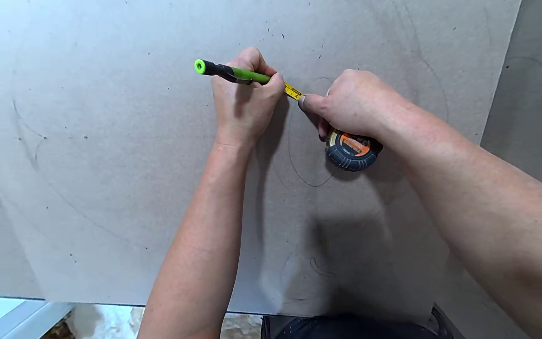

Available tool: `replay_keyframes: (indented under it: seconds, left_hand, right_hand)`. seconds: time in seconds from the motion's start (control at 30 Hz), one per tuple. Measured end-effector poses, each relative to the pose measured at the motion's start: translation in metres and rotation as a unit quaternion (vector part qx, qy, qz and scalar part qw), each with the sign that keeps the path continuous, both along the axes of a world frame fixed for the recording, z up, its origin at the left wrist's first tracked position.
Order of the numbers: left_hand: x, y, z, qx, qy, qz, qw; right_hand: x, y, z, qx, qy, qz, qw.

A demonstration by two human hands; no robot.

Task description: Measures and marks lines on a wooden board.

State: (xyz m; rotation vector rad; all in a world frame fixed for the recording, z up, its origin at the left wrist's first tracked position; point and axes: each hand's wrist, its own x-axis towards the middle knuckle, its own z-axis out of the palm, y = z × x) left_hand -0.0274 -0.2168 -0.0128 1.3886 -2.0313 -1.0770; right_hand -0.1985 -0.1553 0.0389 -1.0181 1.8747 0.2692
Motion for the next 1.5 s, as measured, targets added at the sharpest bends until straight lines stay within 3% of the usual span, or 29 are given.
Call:
replay_keyframes:
  seconds: [0.83, 1.5]
  left_hand:
    - [0.018, 0.03, 0.001, 0.002, -0.01, 0.066, 0.998]
    - [0.026, 0.047, 0.003, -0.004, -0.023, 0.096, 0.995]
  right_hand:
    - [0.008, 0.001, 0.003, -0.005, 0.029, 0.121, 0.992]
    - [0.016, 0.007, 0.004, -0.011, 0.031, 0.163, 0.986]
